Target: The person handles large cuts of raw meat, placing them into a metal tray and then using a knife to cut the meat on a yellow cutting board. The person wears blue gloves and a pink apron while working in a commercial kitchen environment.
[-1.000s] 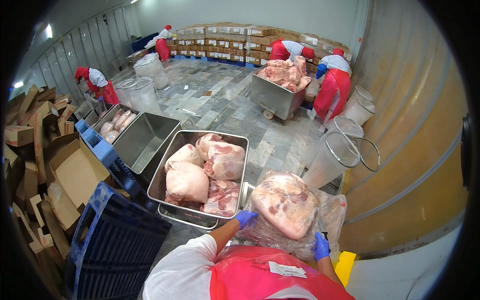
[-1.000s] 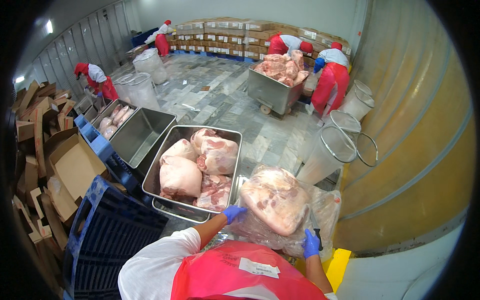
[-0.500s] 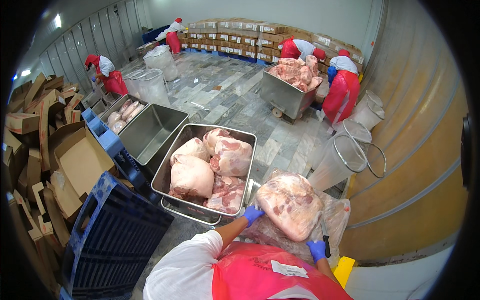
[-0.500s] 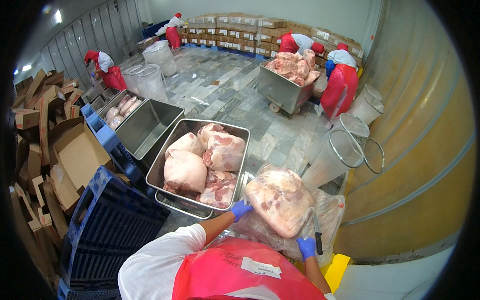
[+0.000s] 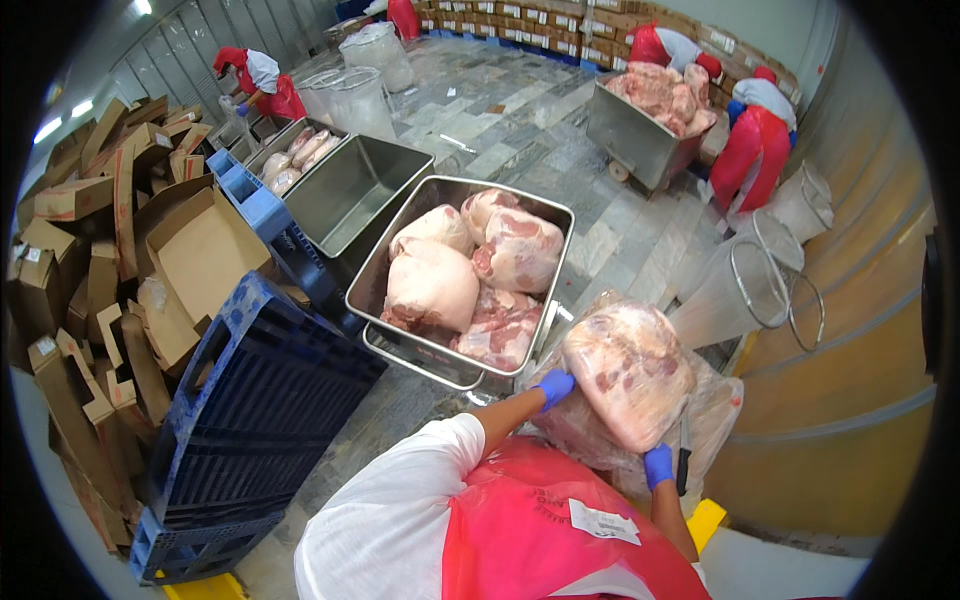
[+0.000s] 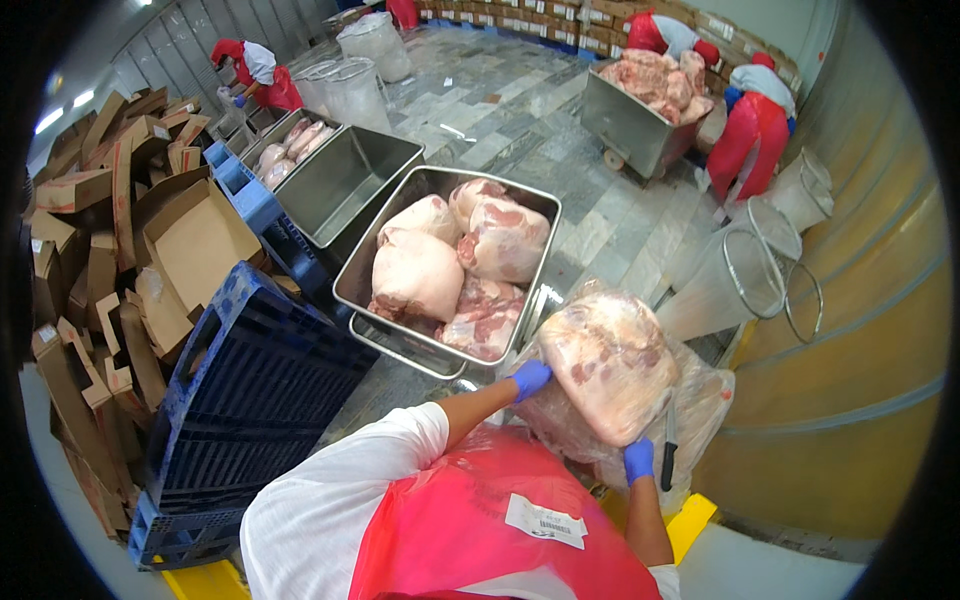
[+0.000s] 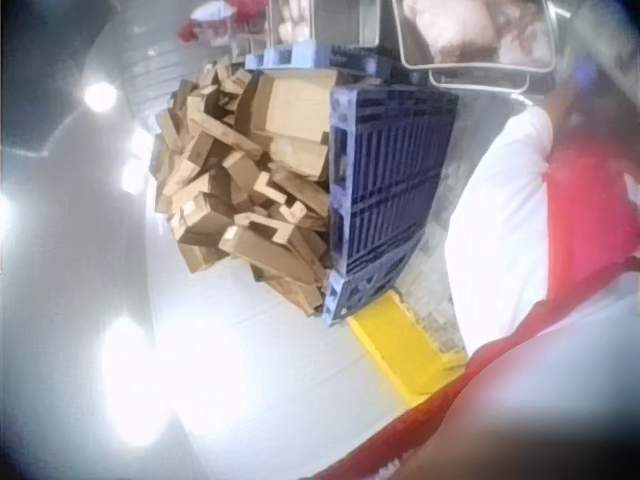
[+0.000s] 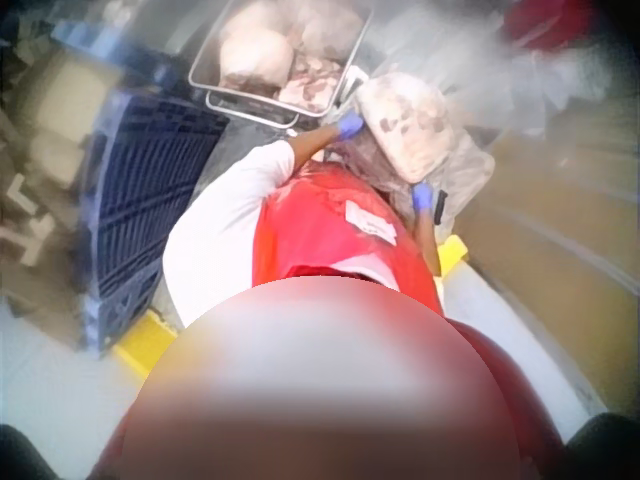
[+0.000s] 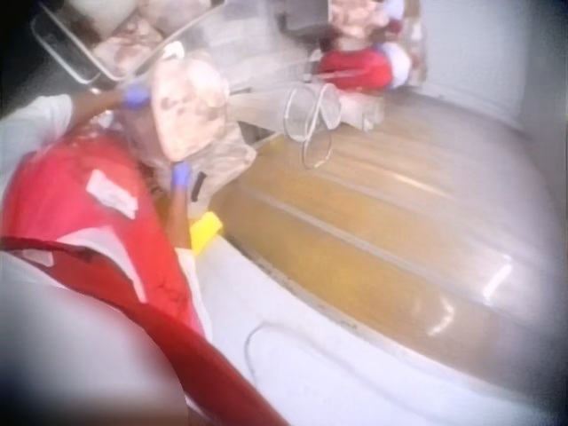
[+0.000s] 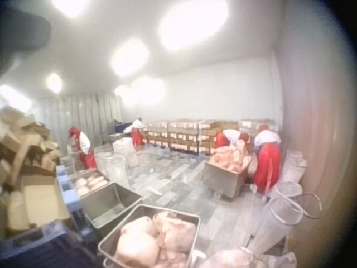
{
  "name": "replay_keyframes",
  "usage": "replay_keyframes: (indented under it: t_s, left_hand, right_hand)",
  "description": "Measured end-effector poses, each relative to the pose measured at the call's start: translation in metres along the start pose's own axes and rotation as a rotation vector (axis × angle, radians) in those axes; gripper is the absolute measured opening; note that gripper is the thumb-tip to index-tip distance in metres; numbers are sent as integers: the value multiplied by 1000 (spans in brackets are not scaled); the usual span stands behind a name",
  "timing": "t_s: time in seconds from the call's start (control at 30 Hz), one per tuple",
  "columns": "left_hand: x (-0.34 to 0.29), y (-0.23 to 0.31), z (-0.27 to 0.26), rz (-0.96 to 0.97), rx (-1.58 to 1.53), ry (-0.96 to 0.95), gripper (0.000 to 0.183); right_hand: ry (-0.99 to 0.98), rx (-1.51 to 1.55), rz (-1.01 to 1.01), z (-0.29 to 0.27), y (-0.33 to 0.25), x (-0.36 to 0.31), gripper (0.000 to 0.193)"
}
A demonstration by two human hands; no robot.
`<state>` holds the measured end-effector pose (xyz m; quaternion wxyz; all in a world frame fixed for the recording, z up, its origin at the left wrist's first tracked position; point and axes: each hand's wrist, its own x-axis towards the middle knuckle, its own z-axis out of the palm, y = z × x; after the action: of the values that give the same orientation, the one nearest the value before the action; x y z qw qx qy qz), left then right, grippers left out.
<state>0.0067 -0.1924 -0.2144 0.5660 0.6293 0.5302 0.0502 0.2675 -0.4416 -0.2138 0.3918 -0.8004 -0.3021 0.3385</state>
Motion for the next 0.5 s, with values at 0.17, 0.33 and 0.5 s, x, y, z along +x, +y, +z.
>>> replay_keyframes:
  t_s: [0.17,0.33,0.5]
  left_hand:
    - [31,-95,-12,483,588,8,43]
    - [-107,105,-76,-126,-195,-204,30]
    - [-68,204,-85,74,-349,-255,30]
  right_hand:
    - [-64,-381,-304,-13,-19,6,25]
    - [14,-72,-15,-51,-63,-51,24]
    - [78,162,-80,-75,-115,-49,15]
